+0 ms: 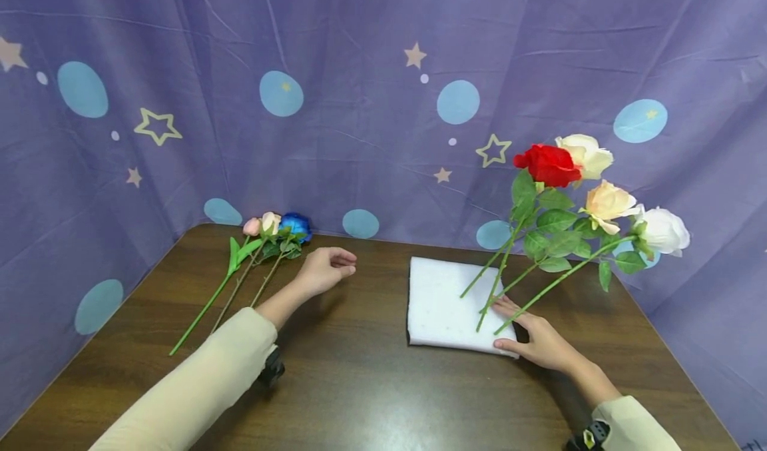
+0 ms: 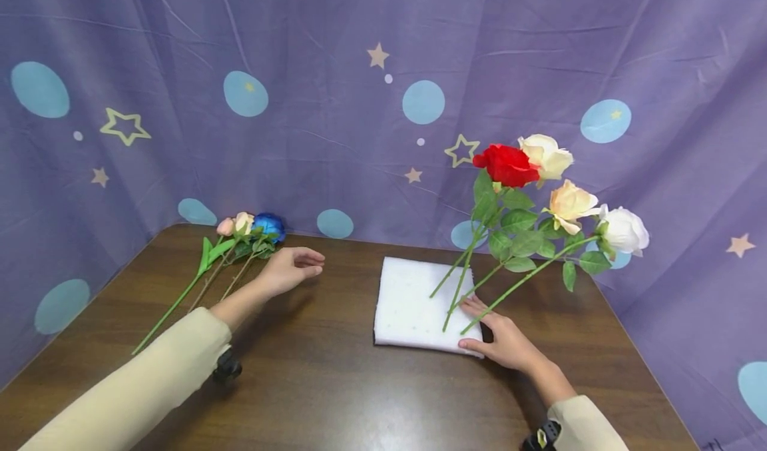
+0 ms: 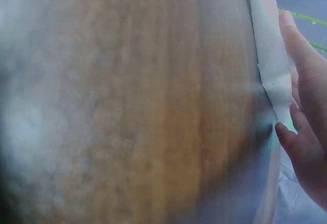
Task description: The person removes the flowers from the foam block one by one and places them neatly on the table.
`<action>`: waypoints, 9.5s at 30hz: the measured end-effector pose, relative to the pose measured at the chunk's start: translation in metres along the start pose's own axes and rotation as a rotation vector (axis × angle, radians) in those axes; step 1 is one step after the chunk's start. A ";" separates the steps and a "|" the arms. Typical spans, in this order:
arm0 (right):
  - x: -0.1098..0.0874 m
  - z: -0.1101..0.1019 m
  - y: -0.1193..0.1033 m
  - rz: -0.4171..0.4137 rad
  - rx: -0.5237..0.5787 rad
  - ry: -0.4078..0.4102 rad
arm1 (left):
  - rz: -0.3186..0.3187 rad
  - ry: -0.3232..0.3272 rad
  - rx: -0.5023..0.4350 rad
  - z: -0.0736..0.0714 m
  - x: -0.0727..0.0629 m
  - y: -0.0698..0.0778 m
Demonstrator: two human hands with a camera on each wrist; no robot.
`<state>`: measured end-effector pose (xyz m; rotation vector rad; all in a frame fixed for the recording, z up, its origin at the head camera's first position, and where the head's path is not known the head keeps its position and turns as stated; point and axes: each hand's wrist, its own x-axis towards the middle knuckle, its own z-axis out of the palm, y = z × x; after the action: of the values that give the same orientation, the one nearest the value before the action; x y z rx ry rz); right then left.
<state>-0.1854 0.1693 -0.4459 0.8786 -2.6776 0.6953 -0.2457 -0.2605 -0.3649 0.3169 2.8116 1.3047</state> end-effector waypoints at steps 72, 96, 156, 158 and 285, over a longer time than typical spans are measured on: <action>-0.001 0.000 -0.003 0.032 -0.019 0.012 | 0.320 -0.217 -0.485 0.156 0.000 0.146; 0.000 0.002 -0.001 -0.043 0.033 0.014 | 0.462 -0.089 -0.541 0.099 0.008 0.128; 0.001 -0.001 -0.005 0.021 0.038 -0.021 | -0.291 -0.093 -0.852 0.020 -0.021 0.003; 0.002 -0.001 -0.005 0.021 0.035 -0.019 | -0.292 -0.096 -0.854 0.016 -0.024 -0.003; 0.000 -0.001 -0.003 0.053 0.030 -0.045 | 0.159 -0.139 -0.490 0.147 0.046 0.099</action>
<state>-0.1835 0.1675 -0.4438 0.8431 -2.7457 0.7380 -0.2579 -0.0790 -0.3824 0.5874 2.2920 1.8588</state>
